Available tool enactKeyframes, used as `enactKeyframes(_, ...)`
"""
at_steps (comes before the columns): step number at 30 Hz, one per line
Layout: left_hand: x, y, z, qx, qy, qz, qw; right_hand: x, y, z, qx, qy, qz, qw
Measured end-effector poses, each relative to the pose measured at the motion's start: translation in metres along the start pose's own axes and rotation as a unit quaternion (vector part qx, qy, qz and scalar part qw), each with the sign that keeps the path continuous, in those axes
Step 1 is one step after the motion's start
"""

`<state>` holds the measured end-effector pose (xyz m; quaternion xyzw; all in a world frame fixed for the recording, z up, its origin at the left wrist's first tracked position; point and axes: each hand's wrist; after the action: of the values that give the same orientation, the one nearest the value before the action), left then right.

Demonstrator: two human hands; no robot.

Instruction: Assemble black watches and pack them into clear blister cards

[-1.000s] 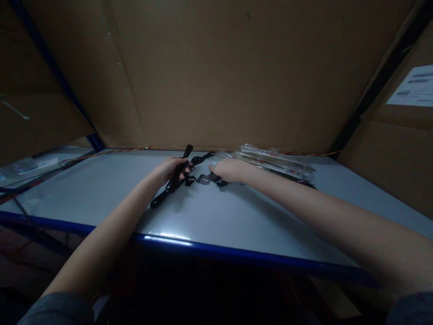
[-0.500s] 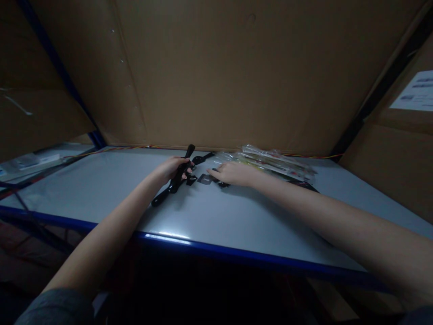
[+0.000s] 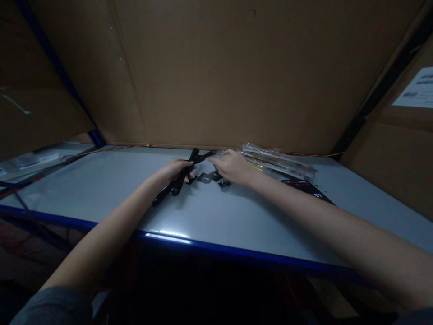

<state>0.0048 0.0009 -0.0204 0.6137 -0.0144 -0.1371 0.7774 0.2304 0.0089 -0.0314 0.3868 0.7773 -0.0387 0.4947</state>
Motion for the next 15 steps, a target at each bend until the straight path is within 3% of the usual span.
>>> enactKeyframes(3, 0.001, -0.003, -0.003, -0.016, -0.027, 0.016, 0.999, -0.004, -0.001, -0.003, 0.092, 0.020, -0.056, 0.994)
enactKeyframes(5, 0.002, -0.002, -0.002, -0.043, -0.054, 0.040, 0.997, -0.007, -0.002, -0.005, 0.173, 0.062, -0.144, 0.972)
enactKeyframes(8, 0.005, 0.001, 0.004, -0.083, -0.113, 0.071, 0.988, -0.011, -0.007, -0.010, 0.279, 0.126, -0.349, 0.886)
enactKeyframes(11, 0.008, 0.004, 0.010, -0.086, -0.167, 0.090, 0.978, -0.014, -0.017, -0.015, 0.321, 0.106, -0.519, 0.785)
enactKeyframes(13, 0.011, 0.004, 0.013, -0.078, -0.186, 0.103, 0.974, -0.015, -0.027, -0.016, 0.325, 0.075, -0.565, 0.755)
enactKeyframes(15, 0.014, 0.003, 0.015, -0.079, -0.191, 0.115, 0.972, -0.015, -0.036, -0.014, 0.330, 0.058, -0.575, 0.746)
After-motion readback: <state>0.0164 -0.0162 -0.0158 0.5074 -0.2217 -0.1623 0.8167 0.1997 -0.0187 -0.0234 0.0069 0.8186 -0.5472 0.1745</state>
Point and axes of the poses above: each hand's wrist, its own z-axis away from the middle knuckle, its own x-axis out of the palm, y = z × x, and after that the axes turned 6 degrees about y, right-handed
